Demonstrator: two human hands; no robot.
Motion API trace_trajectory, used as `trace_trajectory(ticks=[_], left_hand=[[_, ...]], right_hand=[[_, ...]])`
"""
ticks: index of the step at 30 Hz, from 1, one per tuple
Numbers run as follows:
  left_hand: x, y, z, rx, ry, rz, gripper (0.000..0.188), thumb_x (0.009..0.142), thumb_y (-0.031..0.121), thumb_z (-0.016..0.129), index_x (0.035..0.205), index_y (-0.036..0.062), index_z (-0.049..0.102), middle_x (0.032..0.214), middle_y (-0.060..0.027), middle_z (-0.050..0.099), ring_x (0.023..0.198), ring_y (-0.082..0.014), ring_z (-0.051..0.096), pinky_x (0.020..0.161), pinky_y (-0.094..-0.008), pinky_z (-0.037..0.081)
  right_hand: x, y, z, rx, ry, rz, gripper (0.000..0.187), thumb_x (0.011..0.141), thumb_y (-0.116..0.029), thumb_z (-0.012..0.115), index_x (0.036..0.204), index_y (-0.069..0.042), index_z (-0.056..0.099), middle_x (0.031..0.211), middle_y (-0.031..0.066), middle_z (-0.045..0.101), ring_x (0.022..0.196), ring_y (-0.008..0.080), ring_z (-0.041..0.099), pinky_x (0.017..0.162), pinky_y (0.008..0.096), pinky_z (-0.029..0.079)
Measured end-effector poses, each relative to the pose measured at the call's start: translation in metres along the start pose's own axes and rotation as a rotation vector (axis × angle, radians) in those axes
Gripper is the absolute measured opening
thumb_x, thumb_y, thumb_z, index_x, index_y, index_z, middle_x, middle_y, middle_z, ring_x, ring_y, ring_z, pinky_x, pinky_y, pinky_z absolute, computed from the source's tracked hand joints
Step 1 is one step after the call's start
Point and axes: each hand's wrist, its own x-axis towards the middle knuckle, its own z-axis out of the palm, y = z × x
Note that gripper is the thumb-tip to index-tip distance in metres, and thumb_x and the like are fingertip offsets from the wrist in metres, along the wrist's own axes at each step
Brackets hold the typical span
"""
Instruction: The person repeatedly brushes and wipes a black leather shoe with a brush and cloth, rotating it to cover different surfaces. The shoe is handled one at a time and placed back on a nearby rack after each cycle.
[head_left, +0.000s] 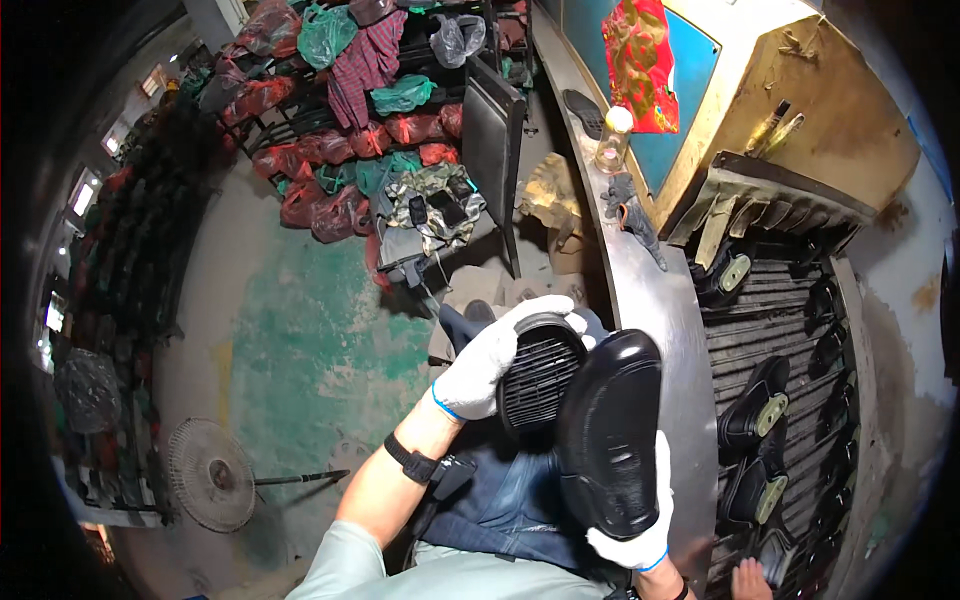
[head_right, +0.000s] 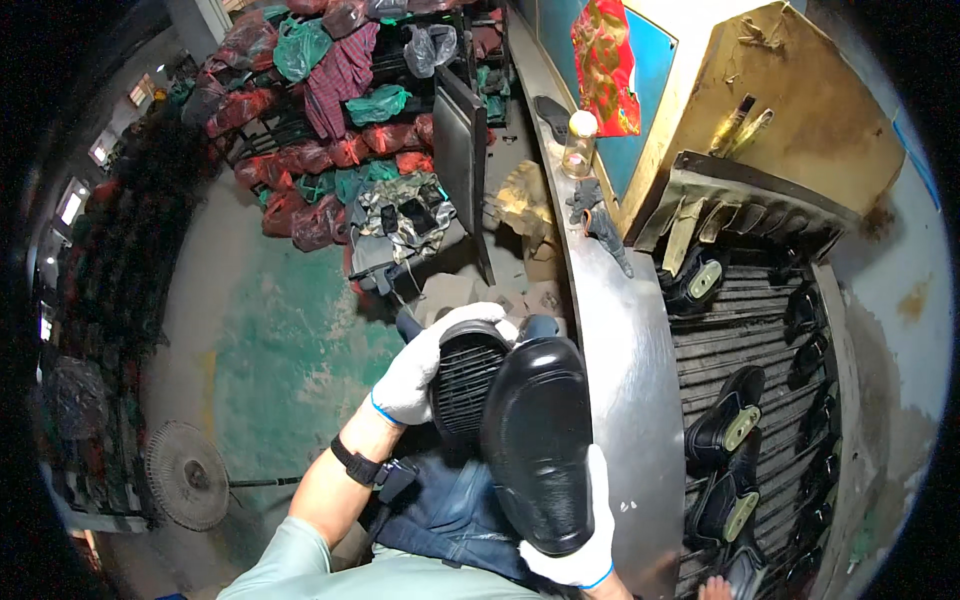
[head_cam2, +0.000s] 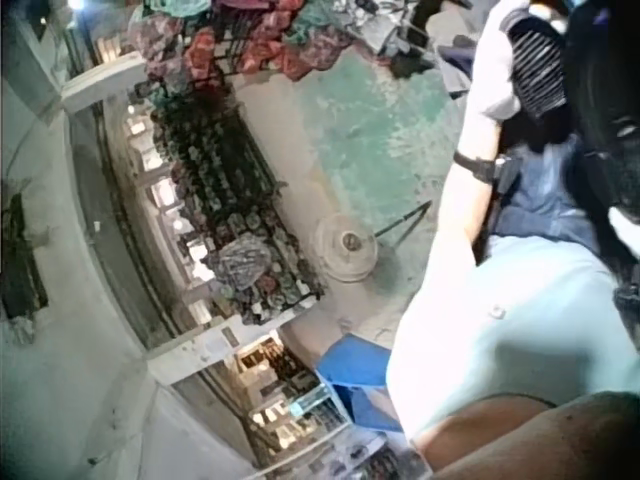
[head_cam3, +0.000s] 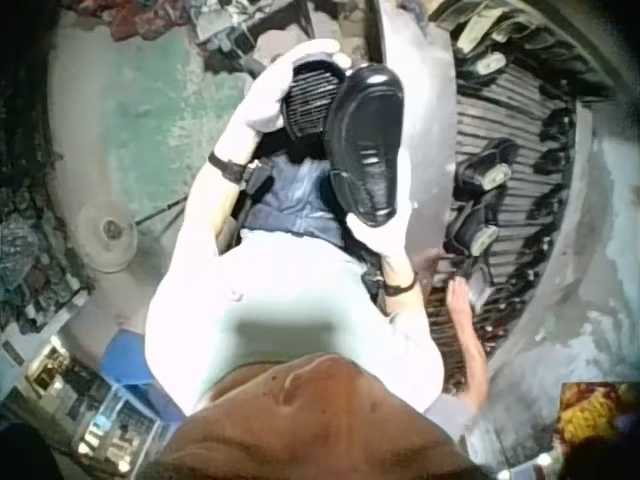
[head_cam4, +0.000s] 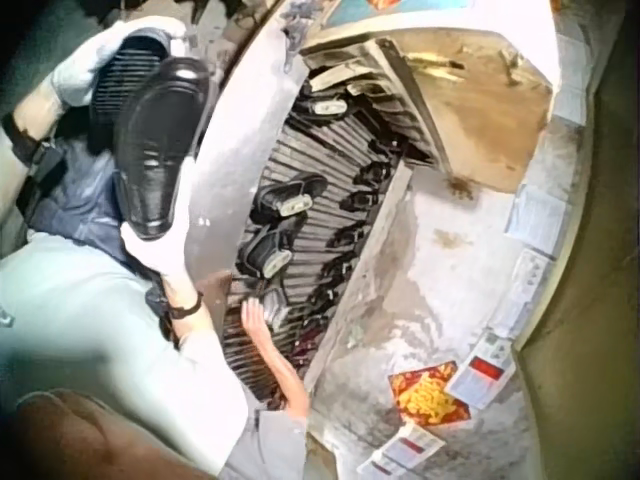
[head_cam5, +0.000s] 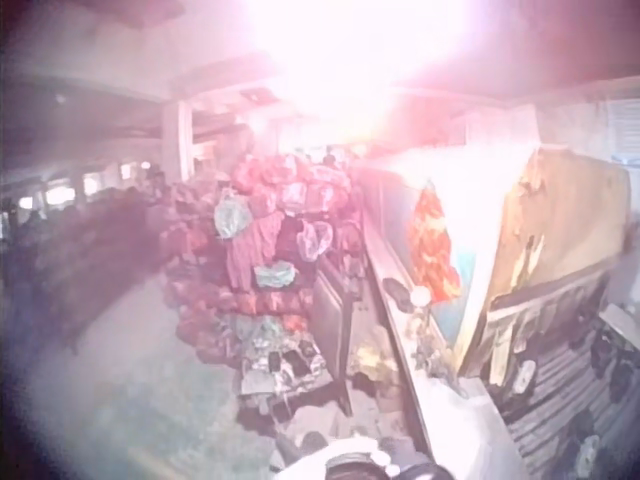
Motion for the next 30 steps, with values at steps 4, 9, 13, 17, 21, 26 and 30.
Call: trace_trajectory(ticks=[4, 9, 13, 17, 21, 26, 30], left_hand=[[0.001, 0.005, 0.005, 0.189, 0.022, -0.076, 0.115, 0.088, 0.073, 0.084, 0.169, 0.0035, 0.041, 0.16, -0.017, 0.061, 0.147, -0.0299, 0.061, 0.126, -0.0471, 0.047], [0.006, 0.011, 0.011, 0.206, 0.026, -0.12, 0.127, 0.081, 0.08, 0.084, 0.17, 0.0012, 0.039, 0.159, -0.0179, 0.062, 0.151, -0.0314, 0.058, 0.129, -0.0491, 0.045], [0.005, 0.015, 0.011, 0.256, 0.016, -0.143, 0.13, 0.08, 0.082, 0.084, 0.17, -0.0004, 0.039, 0.161, -0.0177, 0.061, 0.152, -0.032, 0.058, 0.13, -0.0495, 0.043], [0.006, 0.015, 0.011, 0.267, 0.004, -0.142, 0.13, 0.08, 0.084, 0.082, 0.17, -0.0011, 0.04, 0.161, -0.0179, 0.061, 0.152, -0.0324, 0.058, 0.131, -0.0495, 0.042], [0.006, 0.017, 0.011, 0.275, 0.017, -0.141, 0.131, 0.08, 0.084, 0.082, 0.17, -0.0019, 0.04, 0.161, -0.019, 0.06, 0.152, -0.0323, 0.058, 0.131, -0.0489, 0.042], [0.006, 0.017, 0.009, 0.293, 0.004, -0.147, 0.133, 0.079, 0.083, 0.084, 0.17, -0.0024, 0.039, 0.163, -0.0198, 0.059, 0.153, -0.0317, 0.056, 0.131, -0.0481, 0.041], [0.005, 0.017, 0.011, 0.281, 0.012, -0.145, 0.134, 0.077, 0.078, 0.09, 0.17, -0.0032, 0.039, 0.165, -0.0204, 0.057, 0.154, -0.0317, 0.055, 0.132, -0.0478, 0.039]], right_hand=[[-0.006, 0.007, 0.005, -0.161, -0.085, -0.015, 0.14, 0.065, -0.018, 0.101, 0.176, 0.008, 0.02, 0.169, 0.0249, 0.05, 0.155, 0.0338, 0.053, 0.13, 0.0453, 0.041], [-0.005, 0.009, 0.012, -0.206, -0.103, -0.01, 0.136, 0.063, -0.017, 0.1, 0.174, 0.01, 0.026, 0.165, 0.025, 0.056, 0.151, 0.034, 0.057, 0.129, 0.0452, 0.042], [-0.002, 0.009, 0.018, -0.142, -0.085, 0.057, 0.136, 0.063, -0.016, 0.1, 0.174, 0.01, 0.026, 0.163, 0.0243, 0.058, 0.148, 0.0322, 0.06, 0.127, 0.0444, 0.044], [0.001, 0.016, 0.018, -0.082, -0.088, 0.068, 0.137, 0.064, -0.014, 0.1, 0.175, 0.008, 0.024, 0.162, 0.0224, 0.058, 0.147, 0.0301, 0.061, 0.127, 0.0434, 0.045], [0.001, 0.025, 0.021, 0.029, -0.062, 0.132, 0.13, 0.067, -0.024, 0.101, 0.17, 0.012, 0.031, 0.162, 0.0284, 0.055, 0.15, 0.0375, 0.058, 0.127, 0.0474, 0.044], [0.009, 0.024, 0.026, -0.013, -0.052, 0.079, 0.126, 0.069, -0.022, 0.1, 0.17, 0.012, 0.032, 0.158, 0.0269, 0.061, 0.144, 0.0358, 0.064, 0.124, 0.0446, 0.047], [0.018, 0.024, 0.028, -0.03, -0.05, 0.057, 0.125, 0.069, -0.022, 0.099, 0.17, 0.012, 0.033, 0.158, 0.0268, 0.061, 0.142, 0.0357, 0.065, 0.124, 0.0435, 0.048]])
